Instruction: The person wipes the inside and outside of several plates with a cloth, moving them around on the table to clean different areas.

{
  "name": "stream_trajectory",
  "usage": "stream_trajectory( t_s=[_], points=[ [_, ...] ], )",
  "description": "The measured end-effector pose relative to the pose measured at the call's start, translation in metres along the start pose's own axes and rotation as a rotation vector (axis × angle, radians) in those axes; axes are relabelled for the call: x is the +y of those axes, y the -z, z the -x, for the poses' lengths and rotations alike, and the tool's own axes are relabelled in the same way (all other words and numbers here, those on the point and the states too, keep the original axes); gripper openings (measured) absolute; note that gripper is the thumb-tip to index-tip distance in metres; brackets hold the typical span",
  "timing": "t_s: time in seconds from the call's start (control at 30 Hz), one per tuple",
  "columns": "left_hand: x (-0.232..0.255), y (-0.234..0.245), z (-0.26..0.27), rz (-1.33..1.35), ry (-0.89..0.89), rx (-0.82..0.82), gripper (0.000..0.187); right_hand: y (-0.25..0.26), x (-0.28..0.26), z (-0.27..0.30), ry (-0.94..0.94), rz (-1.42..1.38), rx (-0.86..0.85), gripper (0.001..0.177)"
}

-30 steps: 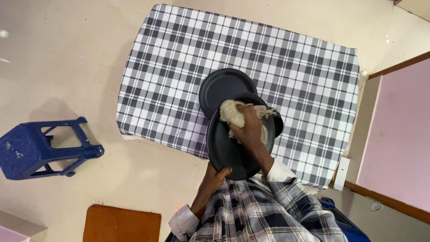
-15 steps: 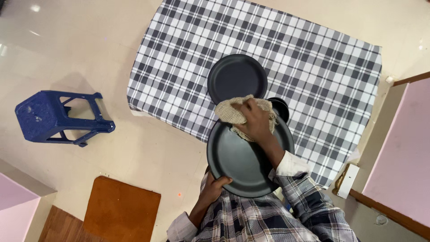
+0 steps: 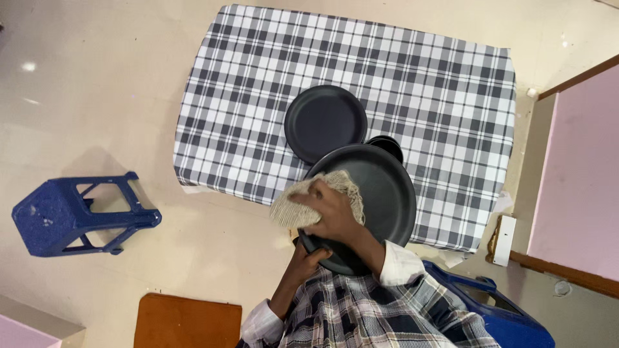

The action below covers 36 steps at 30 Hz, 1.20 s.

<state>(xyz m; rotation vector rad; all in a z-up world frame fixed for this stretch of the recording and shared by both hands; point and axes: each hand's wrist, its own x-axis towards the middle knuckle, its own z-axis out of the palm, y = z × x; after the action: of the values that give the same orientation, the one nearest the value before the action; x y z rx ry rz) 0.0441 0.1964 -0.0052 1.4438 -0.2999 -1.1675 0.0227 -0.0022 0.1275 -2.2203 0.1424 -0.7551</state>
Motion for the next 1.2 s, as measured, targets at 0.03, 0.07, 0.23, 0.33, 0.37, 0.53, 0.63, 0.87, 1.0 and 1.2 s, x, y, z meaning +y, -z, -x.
stream_trajectory(
  t_s=[0.03, 0.07, 0.23, 0.33, 0.37, 0.53, 0.63, 0.87, 1.0, 1.2],
  points=[
    [0.001, 0.009, -0.003, -0.005, -0.005, -0.013, 0.039, -0.011, -0.012, 0.002, 0.058, -0.026, -0.116, 0.064],
    [0.001, 0.015, -0.007, 0.026, -0.044, 0.002, 0.042, -0.015, -0.019, 0.011, 0.067, -0.017, -0.118, 0.064],
    [0.020, 0.055, 0.019, 0.148, -0.169, 0.091, 0.052, -0.016, 0.012, 0.025, 0.071, 0.073, -0.197, 0.057],
    [0.041, 0.075, 0.028, 0.254, -0.163, 0.040, 0.044, 0.008, 0.041, -0.002, -0.163, 0.110, -0.021, 0.070],
    [0.049, 0.082, 0.028, 0.162, -0.139, -0.015, 0.041, 0.008, 0.042, -0.015, -0.289, 0.131, 0.040, 0.064],
    [0.061, 0.076, 0.012, 0.219, -0.196, 0.046, 0.043, -0.038, -0.002, -0.061, -0.155, 0.130, 0.124, 0.060],
    [0.062, 0.089, -0.003, 0.462, -0.332, 0.120, 0.048, -0.060, -0.045, -0.052, -0.018, 0.119, 0.014, 0.054],
    [0.070, 0.078, -0.007, 0.822, -0.394, 0.279, 0.064, -0.036, -0.056, -0.016, 0.075, 0.168, -0.251, 0.066],
    [0.078, 0.078, -0.007, 0.774, -0.416, 0.288, 0.066, -0.008, -0.029, -0.009, 0.039, 0.231, -0.290, 0.060],
    [0.067, 0.086, 0.000, 0.792, -0.316, 0.286, 0.064, 0.037, 0.023, -0.031, -0.168, 0.565, -0.171, 0.057]
  ],
)
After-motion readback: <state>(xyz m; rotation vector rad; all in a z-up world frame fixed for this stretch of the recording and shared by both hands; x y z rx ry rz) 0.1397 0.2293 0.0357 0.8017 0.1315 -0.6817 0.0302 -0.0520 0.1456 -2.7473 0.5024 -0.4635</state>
